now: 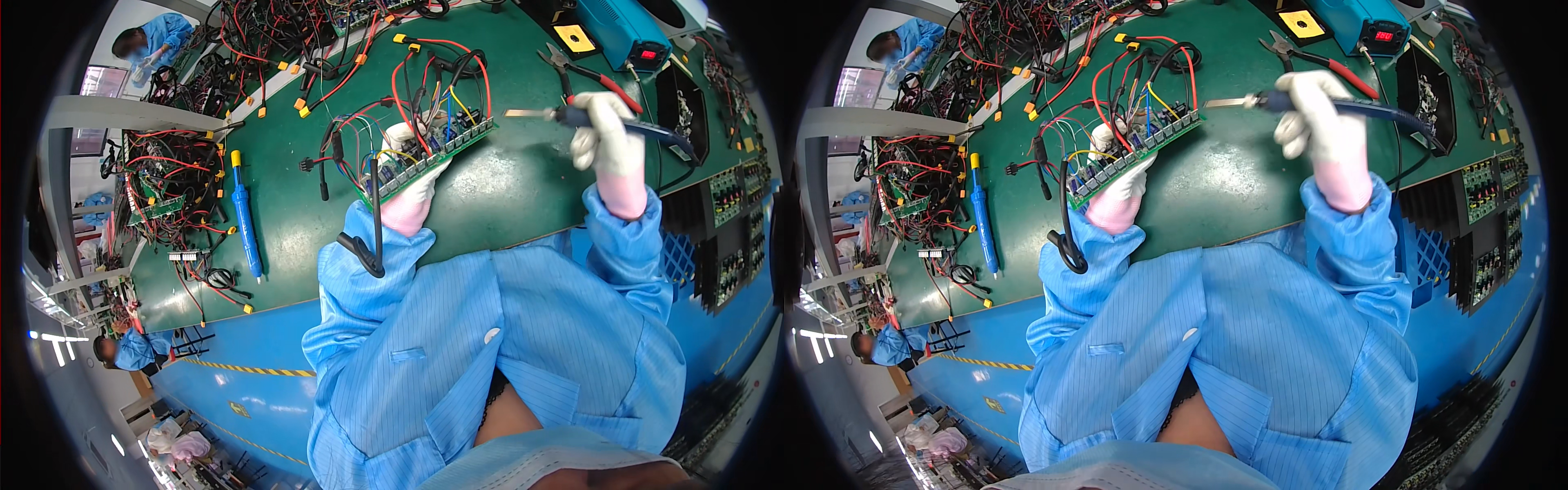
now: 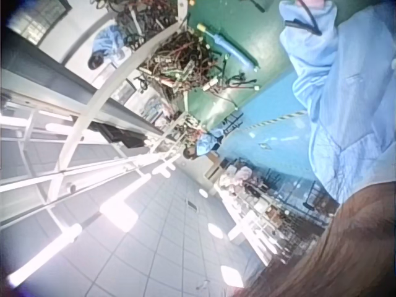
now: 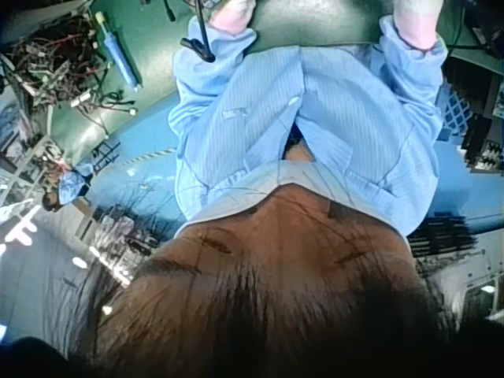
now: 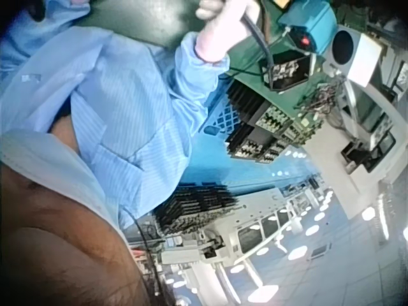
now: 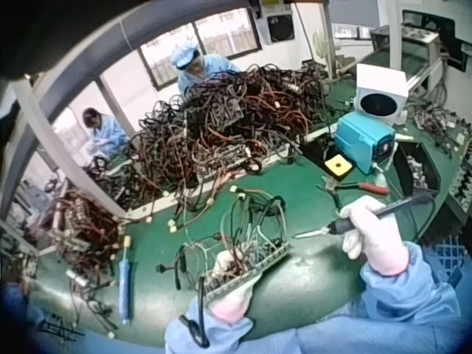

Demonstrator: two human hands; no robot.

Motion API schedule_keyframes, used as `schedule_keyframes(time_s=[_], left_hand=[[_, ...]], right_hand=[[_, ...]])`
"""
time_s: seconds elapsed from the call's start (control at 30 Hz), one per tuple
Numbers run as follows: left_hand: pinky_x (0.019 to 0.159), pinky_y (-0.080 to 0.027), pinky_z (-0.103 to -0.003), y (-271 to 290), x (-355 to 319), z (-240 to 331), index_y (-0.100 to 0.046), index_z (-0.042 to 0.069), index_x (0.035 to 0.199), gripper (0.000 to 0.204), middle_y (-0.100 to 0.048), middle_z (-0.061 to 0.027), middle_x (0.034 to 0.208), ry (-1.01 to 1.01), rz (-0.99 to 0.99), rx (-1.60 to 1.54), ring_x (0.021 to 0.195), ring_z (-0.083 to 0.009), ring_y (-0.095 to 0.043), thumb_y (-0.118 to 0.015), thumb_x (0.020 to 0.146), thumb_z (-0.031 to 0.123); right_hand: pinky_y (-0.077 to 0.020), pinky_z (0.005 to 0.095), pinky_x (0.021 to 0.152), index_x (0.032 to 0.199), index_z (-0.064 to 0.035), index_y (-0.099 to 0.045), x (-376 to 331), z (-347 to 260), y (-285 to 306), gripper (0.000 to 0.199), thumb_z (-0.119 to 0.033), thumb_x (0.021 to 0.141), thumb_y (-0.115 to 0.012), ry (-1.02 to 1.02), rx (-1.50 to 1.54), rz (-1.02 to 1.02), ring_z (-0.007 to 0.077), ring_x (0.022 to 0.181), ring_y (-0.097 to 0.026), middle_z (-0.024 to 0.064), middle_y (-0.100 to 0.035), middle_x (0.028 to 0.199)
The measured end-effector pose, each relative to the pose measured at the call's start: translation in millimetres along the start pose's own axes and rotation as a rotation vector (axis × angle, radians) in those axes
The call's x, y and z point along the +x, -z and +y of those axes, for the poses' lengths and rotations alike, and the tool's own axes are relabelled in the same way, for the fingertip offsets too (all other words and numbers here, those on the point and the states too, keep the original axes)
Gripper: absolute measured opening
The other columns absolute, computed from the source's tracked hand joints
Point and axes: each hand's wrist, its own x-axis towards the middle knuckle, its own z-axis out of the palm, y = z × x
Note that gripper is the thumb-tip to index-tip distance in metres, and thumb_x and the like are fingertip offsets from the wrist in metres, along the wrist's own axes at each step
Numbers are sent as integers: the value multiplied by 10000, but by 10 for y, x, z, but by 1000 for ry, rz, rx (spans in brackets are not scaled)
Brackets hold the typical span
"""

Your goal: Soldering electronic components and connecting wiring harnesses to printed circuit boards at a manual assembly station.

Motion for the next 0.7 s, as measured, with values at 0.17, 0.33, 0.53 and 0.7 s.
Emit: schedule_keyframes(time_s=[0.17,0.33,0.53,0.7], left_hand=[[1059,-400,-378,63,30,-82,-515,74,1189,514,-505,-146,1316,0,1,-163,1208,-281,-513,-629,753,-173],[1155,-296,-446,167,64,-39,-544,128,1241,547,-461,-117,1379,148,-58,-262,1306,-305,-427,-488,820,-217],[1188,-240,-475,147,45,48,-530,112,1274,556,-437,-143,1405,207,8,-477,1323,-327,-404,-445,834,-216],[1184,-254,-475,171,45,32,-513,99,1296,562,-450,-152,1403,250,-2,-551,1320,-324,-414,-439,834,-212]], right_hand=[[-510,256,645,1127,-12,-638,576,-57,103,328,-261,916,-612,469,-164,207,153,648,-622,113,-680,792],[-519,273,763,1231,16,-584,1215,79,280,379,-225,939,-569,705,-300,176,194,810,-655,157,-687,933],[-520,274,748,1193,-25,-632,1376,131,419,373,-265,909,-609,467,-298,144,216,809,-651,156,-697,929],[-517,303,775,1218,-39,-619,1489,-224,395,483,-411,914,-562,239,-518,225,244,863,-660,163,-690,982]])
